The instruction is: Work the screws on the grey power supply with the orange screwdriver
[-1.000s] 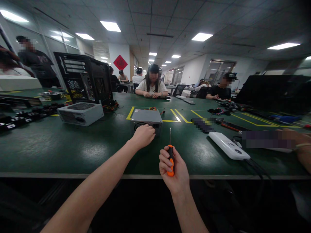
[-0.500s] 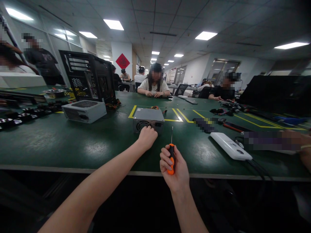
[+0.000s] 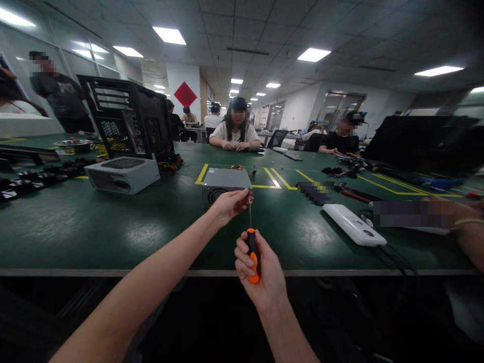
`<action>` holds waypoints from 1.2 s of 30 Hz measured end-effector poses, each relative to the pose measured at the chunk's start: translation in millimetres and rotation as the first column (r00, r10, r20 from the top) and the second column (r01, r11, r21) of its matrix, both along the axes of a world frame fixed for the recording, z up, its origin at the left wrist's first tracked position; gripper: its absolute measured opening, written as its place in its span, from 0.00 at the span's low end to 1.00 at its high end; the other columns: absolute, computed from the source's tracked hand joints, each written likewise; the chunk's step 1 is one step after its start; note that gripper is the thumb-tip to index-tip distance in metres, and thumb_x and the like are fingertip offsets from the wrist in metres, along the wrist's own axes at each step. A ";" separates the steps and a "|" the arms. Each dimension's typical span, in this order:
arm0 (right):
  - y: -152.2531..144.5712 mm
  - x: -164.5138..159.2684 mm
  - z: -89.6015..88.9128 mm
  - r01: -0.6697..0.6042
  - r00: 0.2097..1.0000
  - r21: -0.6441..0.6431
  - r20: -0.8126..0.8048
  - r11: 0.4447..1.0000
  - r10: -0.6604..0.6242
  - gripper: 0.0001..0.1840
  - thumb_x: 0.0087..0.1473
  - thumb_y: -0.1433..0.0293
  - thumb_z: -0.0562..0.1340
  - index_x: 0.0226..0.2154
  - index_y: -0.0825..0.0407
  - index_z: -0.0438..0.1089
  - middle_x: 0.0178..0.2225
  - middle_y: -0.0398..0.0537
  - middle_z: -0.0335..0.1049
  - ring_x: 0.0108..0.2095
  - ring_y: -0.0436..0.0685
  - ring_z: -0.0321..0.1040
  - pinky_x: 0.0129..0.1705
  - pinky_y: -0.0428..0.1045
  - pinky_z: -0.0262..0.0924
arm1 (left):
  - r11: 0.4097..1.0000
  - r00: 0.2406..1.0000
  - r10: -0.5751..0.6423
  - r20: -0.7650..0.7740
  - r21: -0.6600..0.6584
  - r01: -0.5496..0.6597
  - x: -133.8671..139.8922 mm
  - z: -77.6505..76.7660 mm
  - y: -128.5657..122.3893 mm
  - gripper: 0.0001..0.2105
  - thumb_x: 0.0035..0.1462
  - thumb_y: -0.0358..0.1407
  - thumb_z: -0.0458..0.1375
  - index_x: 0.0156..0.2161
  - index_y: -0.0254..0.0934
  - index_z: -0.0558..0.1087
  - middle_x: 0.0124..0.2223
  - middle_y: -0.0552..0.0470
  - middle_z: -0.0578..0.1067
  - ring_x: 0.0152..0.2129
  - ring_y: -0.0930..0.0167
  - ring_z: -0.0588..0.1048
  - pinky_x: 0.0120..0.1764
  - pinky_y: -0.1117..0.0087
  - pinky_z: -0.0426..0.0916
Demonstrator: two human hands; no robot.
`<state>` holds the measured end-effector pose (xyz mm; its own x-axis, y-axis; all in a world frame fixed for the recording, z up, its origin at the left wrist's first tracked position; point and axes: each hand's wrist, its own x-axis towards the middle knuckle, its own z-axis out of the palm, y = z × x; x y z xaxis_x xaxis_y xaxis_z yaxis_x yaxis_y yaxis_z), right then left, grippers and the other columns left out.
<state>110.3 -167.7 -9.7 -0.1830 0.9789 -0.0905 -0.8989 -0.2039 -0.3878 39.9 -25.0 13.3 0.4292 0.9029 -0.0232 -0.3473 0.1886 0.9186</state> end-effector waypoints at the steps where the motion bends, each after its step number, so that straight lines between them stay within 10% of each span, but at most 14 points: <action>1: 1.1 -0.7 1.6 0.008 1.000 -0.007 0.001 1.000 -0.008 0.18 0.60 0.67 0.47 0.27 0.57 0.65 0.18 0.38 0.55 0.13 0.40 0.45 0.11 0.35 0.44 | 1.000 1.000 -0.009 0.018 -0.029 0.010 0.0 0.6 -0.9 0.07 0.52 0.37 0.60 0.32 0.33 0.74 0.32 0.49 0.75 0.26 0.79 0.72 0.25 0.81 0.64; 36: 17.3 -6.9 3.1 0.076 0.993 0.002 0.087 0.997 -0.076 0.18 0.59 0.66 0.47 0.26 0.57 0.65 0.17 0.39 0.56 0.13 0.40 0.47 0.11 0.36 0.43 | 0.975 0.995 -0.046 0.083 -0.212 0.063 -2.1 8.9 -6.4 0.05 0.53 0.32 0.59 0.30 0.31 0.74 0.29 0.51 0.75 0.24 0.79 0.74 0.19 0.84 0.63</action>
